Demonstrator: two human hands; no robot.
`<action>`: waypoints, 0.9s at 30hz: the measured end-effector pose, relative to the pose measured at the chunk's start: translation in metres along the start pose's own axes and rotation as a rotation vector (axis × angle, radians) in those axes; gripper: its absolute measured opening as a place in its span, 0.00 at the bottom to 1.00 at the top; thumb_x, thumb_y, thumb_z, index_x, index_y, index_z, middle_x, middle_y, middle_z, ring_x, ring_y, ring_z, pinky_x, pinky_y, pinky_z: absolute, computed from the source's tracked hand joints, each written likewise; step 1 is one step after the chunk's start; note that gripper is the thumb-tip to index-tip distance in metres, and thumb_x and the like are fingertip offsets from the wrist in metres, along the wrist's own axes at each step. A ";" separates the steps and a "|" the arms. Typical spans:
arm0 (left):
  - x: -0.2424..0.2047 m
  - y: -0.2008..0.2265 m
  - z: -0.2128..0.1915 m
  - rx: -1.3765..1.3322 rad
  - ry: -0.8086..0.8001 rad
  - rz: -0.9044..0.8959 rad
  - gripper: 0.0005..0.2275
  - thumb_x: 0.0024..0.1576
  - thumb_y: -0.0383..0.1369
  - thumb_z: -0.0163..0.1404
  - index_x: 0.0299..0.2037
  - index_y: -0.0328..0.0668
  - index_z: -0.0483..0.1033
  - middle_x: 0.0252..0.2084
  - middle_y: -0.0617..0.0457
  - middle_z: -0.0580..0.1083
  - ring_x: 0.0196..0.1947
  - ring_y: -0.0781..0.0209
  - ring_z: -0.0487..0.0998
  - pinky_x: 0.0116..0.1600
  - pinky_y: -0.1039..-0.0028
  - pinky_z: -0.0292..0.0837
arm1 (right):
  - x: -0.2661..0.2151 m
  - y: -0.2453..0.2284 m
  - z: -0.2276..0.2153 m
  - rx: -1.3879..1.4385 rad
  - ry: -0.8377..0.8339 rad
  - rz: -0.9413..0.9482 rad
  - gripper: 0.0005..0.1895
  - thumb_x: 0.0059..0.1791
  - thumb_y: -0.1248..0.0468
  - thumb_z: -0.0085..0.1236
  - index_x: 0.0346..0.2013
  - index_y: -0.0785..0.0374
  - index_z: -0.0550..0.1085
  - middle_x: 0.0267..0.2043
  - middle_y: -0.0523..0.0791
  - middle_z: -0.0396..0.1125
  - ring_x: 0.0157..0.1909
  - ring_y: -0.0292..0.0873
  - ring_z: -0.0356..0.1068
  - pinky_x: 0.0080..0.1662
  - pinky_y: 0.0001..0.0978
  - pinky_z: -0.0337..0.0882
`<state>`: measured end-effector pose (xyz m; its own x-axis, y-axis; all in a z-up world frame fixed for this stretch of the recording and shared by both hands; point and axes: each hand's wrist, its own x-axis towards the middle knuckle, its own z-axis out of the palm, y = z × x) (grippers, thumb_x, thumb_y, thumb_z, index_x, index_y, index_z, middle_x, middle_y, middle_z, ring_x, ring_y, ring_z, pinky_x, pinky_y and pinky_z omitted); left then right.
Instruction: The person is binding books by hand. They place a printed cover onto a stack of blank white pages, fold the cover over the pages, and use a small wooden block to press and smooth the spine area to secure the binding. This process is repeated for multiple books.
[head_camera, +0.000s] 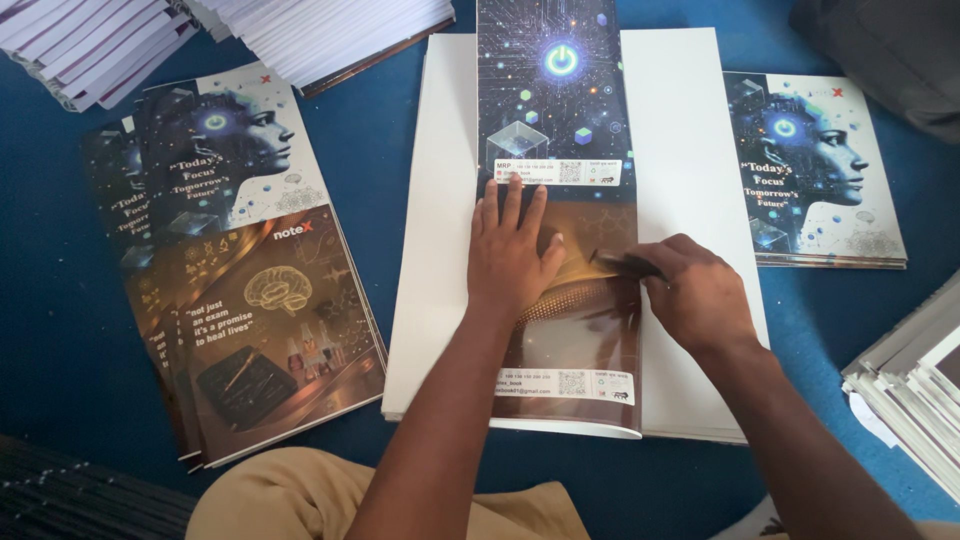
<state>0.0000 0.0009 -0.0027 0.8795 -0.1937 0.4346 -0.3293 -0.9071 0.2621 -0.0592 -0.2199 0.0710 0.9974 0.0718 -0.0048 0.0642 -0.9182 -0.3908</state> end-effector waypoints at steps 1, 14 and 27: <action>0.000 0.000 0.000 0.003 -0.002 0.001 0.29 0.57 0.46 0.50 0.67 0.43 0.69 0.72 0.37 0.62 0.74 0.32 0.55 0.75 0.50 0.50 | 0.000 0.000 0.000 -0.021 0.008 -0.009 0.16 0.48 0.65 0.60 0.51 0.51 0.79 0.51 0.43 0.73 0.52 0.49 0.73 0.55 0.41 0.73; 0.001 0.000 -0.002 -0.007 -0.013 -0.015 0.29 0.56 0.46 0.50 0.67 0.44 0.69 0.72 0.37 0.62 0.74 0.33 0.55 0.75 0.49 0.50 | -0.011 0.004 0.013 -0.244 -0.031 -0.065 0.12 0.53 0.59 0.53 0.48 0.51 0.80 0.49 0.42 0.76 0.51 0.44 0.76 0.56 0.38 0.74; 0.002 0.001 -0.001 -0.015 -0.024 -0.019 0.29 0.55 0.46 0.50 0.67 0.44 0.69 0.72 0.37 0.61 0.74 0.33 0.54 0.74 0.49 0.49 | -0.009 0.009 0.023 -0.312 0.015 -0.113 0.11 0.53 0.58 0.53 0.44 0.48 0.82 0.51 0.39 0.76 0.55 0.41 0.75 0.57 0.39 0.73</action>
<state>0.0016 0.0001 -0.0007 0.8935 -0.1857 0.4089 -0.3175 -0.9051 0.2829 -0.0687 -0.2197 0.0468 0.9836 0.1762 0.0373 0.1789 -0.9800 -0.0869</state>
